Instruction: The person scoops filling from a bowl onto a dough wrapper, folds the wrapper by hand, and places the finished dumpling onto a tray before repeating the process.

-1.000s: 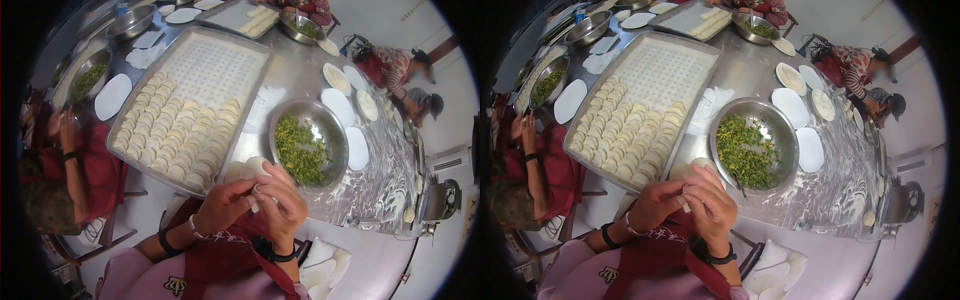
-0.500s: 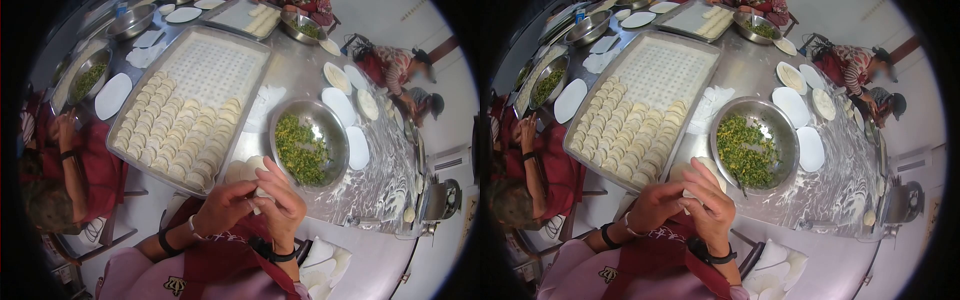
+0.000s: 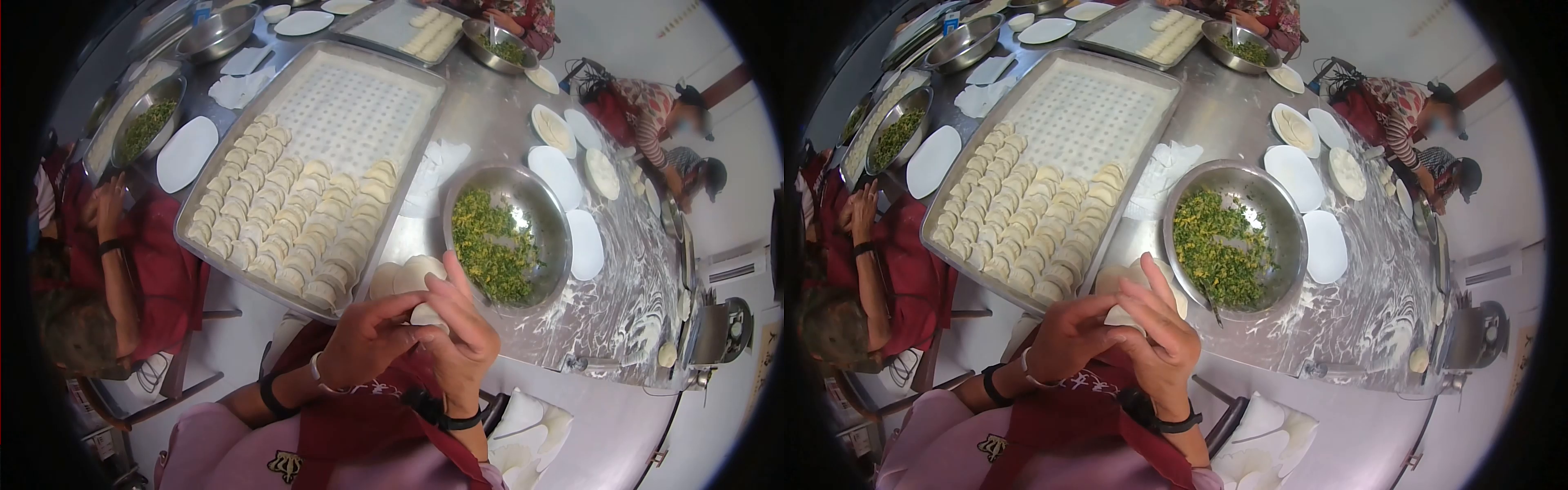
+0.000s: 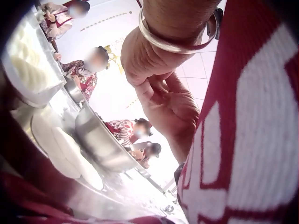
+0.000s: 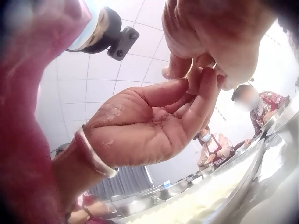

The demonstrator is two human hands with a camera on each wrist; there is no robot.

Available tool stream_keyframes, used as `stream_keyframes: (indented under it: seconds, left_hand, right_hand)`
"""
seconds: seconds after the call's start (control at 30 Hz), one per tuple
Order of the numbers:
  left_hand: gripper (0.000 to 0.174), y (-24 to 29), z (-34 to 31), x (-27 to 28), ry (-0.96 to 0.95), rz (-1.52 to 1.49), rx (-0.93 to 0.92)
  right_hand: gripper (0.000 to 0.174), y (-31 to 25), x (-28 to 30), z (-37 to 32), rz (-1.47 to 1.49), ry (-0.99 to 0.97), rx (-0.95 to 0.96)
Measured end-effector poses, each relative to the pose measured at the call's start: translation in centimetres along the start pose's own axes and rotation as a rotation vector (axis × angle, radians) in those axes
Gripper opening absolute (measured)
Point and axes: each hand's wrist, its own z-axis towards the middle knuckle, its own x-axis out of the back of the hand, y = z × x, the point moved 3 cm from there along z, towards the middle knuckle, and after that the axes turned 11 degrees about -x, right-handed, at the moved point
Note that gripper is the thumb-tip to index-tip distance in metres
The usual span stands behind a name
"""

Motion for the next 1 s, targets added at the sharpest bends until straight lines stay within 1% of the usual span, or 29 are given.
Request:
stream_keyframes:
  seconds: [0.07, 0.13, 0.17, 0.23, 0.37, 0.43, 0.47, 0.53, 0.57, 0.63, 0.67, 0.73, 0.77, 0.87, 0.93, 1.0]
  left_hand:
    - [0.03, 0.0, 0.1, 0.0, -0.002, 0.031, -0.045]
    - [0.031, -0.2, 0.2, -0.1, -0.005, 0.042, -0.112]
    - [0.031, -0.2, 0.2, 0.0, -0.02, 0.059, -0.07]
    - [0.033, 0.1, 0.2, 0.4, -0.05, 0.095, 0.013]
    - [0.041, -0.1, 0.0, 0.1, 0.005, -0.088, 0.015]
    - [0.045, -0.7, 0.0, 0.1, 0.02, -0.162, 0.01]
    - [0.047, -0.9, -0.1, 0.1, 0.016, -0.136, -0.006]
    - [0.05, -1.1, -0.3, 0.1, 0.007, -0.084, -0.035]
    - [0.049, -0.9, -0.3, -0.1, 0.007, -0.125, -0.041]
    - [0.049, 0.1, -0.5, -0.6, 0.01, -0.208, -0.052]
    - [0.051, 0.8, -0.3, -0.5, -0.048, -0.111, 0.045]
    - [0.053, 2.0, 0.3, 0.3, -0.163, 0.085, 0.236]
    - [0.055, 1.7, 0.2, 0.4, -0.152, -0.057, 0.216]
    - [0.058, 0.5, -0.5, 0.2, -0.106, -0.407, 0.153]
    - [0.059, 0.3, -0.7, -0.1, -0.066, -0.534, 0.111]
    - [0.06, 0.6, -0.4, -0.5, -0.077, -0.561, 0.115]
  right_hand:
    - [0.034, 0.9, 0.3, -0.2, -0.017, -0.048, 0.056]
    - [0.037, 1.3, 0.5, 0.0, -0.107, -0.077, 0.129]
    - [0.038, 1.3, 0.5, 0.1, -0.151, -0.092, 0.165]
    - [0.037, 0.8, 0.0, 0.2, -0.116, -0.053, 0.11]
    - [0.035, 0.4, -0.4, 0.0, -0.059, 0.031, 0.024]
    - [0.036, 0.4, -0.4, -0.1, -0.064, 0.025, 0.034]
    - [0.036, 0.5, -0.3, -0.1, -0.067, 0.025, 0.04]
    - [0.039, 1.4, 0.1, -0.2, -0.098, -0.027, 0.128]
    - [0.04, 1.6, 0.3, -0.2, -0.114, -0.054, 0.172]
    - [0.038, 1.5, 0.4, 0.0, -0.19, -0.049, 0.183]
    - [0.037, 1.2, 0.3, 0.1, -0.228, -0.048, 0.189]
    - [0.032, 0.4, -0.2, 0.2, -0.15, 0.016, 0.055]
    - [0.029, 0.1, -0.5, 0.2, -0.11, 0.049, -0.01]
    - [0.03, -0.1, -0.8, 0.1, -0.078, 0.104, -0.038]
    - [0.037, 1.1, -0.1, -0.2, -0.158, 0.017, 0.059]
    - [0.041, 1.5, 0.4, -0.1, -0.243, -0.045, 0.131]
